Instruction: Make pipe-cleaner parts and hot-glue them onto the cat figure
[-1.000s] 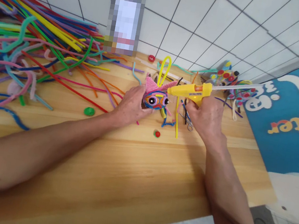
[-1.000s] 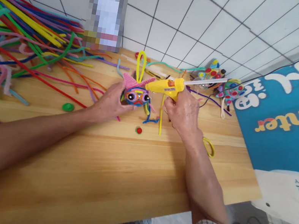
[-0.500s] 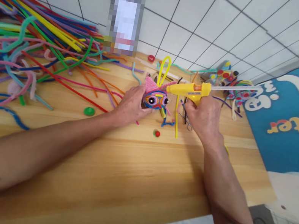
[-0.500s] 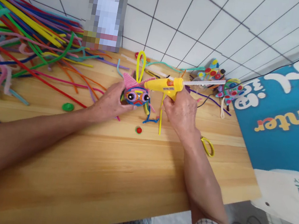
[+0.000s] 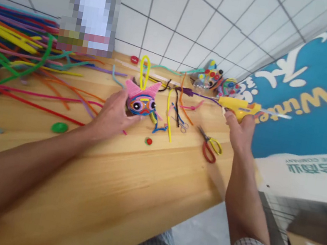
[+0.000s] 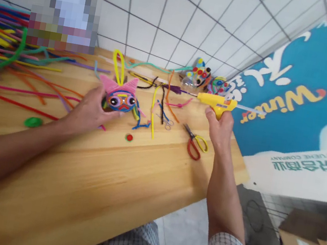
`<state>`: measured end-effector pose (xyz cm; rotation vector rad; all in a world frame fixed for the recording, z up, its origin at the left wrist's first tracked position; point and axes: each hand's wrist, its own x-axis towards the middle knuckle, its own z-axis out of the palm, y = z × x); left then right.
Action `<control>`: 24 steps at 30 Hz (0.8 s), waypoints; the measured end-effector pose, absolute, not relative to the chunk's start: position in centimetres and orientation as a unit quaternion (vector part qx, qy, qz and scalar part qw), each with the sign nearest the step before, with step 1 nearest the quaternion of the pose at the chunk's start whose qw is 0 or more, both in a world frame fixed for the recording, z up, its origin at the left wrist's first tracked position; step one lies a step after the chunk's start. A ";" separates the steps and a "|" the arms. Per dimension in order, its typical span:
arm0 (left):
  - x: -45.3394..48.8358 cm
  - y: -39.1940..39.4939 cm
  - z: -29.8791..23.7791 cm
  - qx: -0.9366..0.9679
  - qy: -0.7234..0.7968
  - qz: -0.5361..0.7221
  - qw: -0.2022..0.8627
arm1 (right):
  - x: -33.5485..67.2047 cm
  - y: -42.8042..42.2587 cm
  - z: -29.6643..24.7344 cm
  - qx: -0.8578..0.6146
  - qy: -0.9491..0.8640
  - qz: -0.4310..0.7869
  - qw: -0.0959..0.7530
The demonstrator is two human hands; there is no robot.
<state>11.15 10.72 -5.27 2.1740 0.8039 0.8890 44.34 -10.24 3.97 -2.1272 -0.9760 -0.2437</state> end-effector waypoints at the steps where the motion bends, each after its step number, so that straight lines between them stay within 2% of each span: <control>1: 11.1 10.7 -5.3 0.831 0.309 0.335 0.318 | 45.5 -11.4 3.2 -0.849 -0.357 -0.105 0.375; 5: 11.0 10.8 -5.3 0.836 0.329 0.327 0.294 | 48.3 -14.5 0.7 -0.895 -0.274 -0.113 0.334; 8: 11.0 10.7 -5.3 0.838 0.331 0.325 0.288 | 48.1 -14.9 0.0 -0.901 -0.252 -0.104 0.337; 13: 11.1 10.8 -5.7 0.835 0.331 0.335 0.286 | 43.8 -12.4 1.3 -0.874 -0.317 -0.095 0.356; 18: 11.2 10.8 -5.9 0.840 0.316 0.333 0.290 | 39.3 -8.7 2.9 -0.864 -0.370 -0.099 0.327; 24: 11.3 10.6 -5.1 0.846 0.307 0.316 0.300 | 40.2 -7.6 2.0 -0.854 -0.378 -0.081 0.347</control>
